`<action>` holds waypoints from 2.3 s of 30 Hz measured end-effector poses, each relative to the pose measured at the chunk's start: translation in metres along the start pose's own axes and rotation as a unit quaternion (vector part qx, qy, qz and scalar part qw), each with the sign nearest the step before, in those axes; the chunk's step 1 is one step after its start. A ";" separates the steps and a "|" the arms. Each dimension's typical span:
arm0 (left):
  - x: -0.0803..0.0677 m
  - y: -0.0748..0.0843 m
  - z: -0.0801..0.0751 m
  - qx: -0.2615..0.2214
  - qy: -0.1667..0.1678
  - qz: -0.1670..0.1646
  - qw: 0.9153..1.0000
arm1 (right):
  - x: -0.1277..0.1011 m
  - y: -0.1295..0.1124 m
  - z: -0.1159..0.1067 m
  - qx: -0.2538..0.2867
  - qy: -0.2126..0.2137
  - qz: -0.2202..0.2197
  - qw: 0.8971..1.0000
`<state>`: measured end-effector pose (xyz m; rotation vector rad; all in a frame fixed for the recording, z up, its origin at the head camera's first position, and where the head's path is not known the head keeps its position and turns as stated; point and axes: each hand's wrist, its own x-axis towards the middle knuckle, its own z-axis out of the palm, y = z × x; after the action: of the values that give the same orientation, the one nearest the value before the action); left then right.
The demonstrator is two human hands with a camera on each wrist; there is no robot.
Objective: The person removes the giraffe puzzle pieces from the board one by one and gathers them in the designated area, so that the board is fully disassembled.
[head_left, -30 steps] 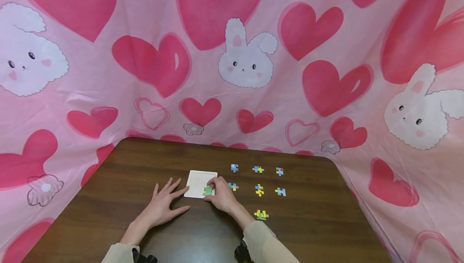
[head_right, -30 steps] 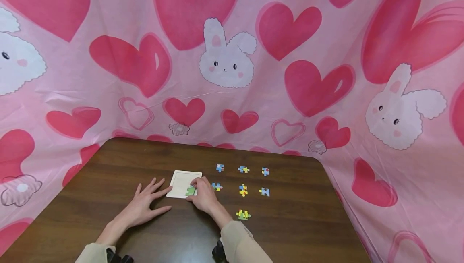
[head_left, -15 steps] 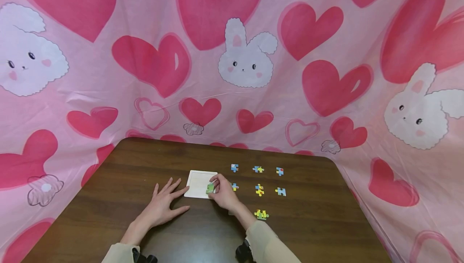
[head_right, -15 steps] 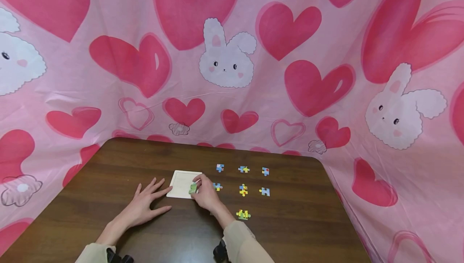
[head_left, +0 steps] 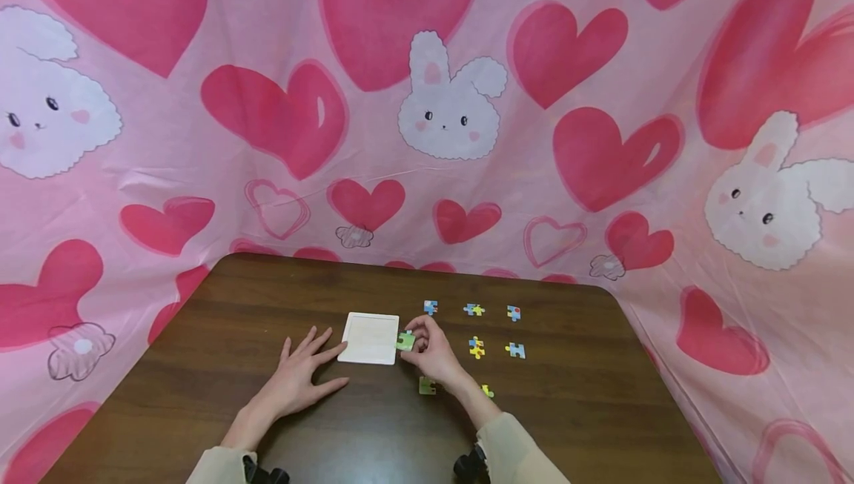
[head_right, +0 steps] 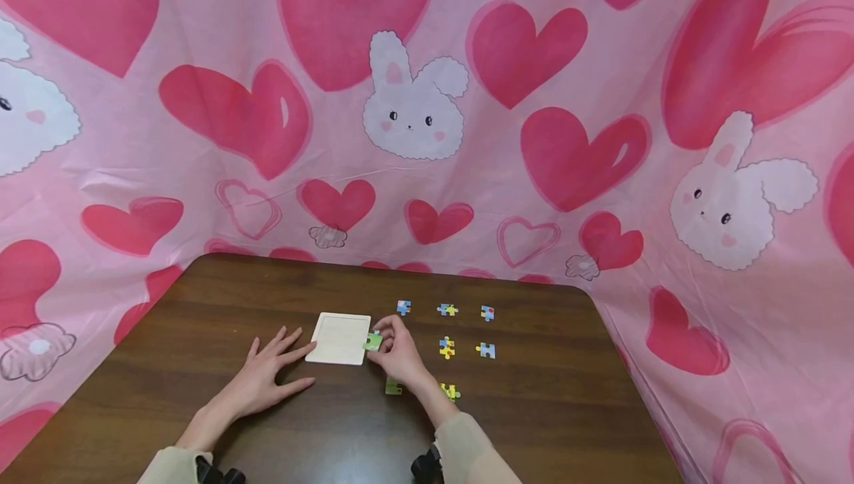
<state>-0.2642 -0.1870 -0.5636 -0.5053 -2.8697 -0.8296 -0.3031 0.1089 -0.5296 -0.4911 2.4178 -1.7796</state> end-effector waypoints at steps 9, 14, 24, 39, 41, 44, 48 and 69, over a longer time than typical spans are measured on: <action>0.000 -0.002 0.000 -0.003 -0.009 -0.009 1.000 | -0.024 0.004 -0.032 0.007 0.015 0.030 0.999; 0.000 -0.001 -0.001 -0.004 -0.008 -0.007 1.000 | -0.039 0.010 -0.053 -0.002 0.021 0.047 0.999; 0.000 0.002 -0.005 0.012 -0.020 -0.012 1.000 | -0.064 0.019 -0.090 -0.020 0.042 0.049 0.998; 0.000 0.001 -0.003 0.010 -0.011 -0.005 1.000 | -0.112 0.044 -0.158 -0.070 0.010 -0.005 0.997; 0.000 0.001 -0.004 0.010 -0.012 -0.008 1.000 | -0.117 0.047 -0.164 -0.080 0.001 -0.017 0.997; 0.000 0.001 -0.005 0.010 -0.015 -0.010 1.000 | -0.120 0.049 -0.171 -0.089 -0.023 -0.038 0.995; -0.001 0.002 -0.005 0.009 -0.017 -0.009 1.000 | -0.120 0.069 -0.182 -0.089 -0.053 -0.089 0.991; -0.001 0.001 -0.004 0.009 -0.016 -0.007 1.000 | -0.108 0.150 -0.209 -0.135 -0.062 -0.063 0.987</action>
<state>-0.2628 -0.1888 -0.5599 -0.5031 -2.9105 -0.8044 -0.2868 0.3732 -0.6180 -0.7724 2.6005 -1.4179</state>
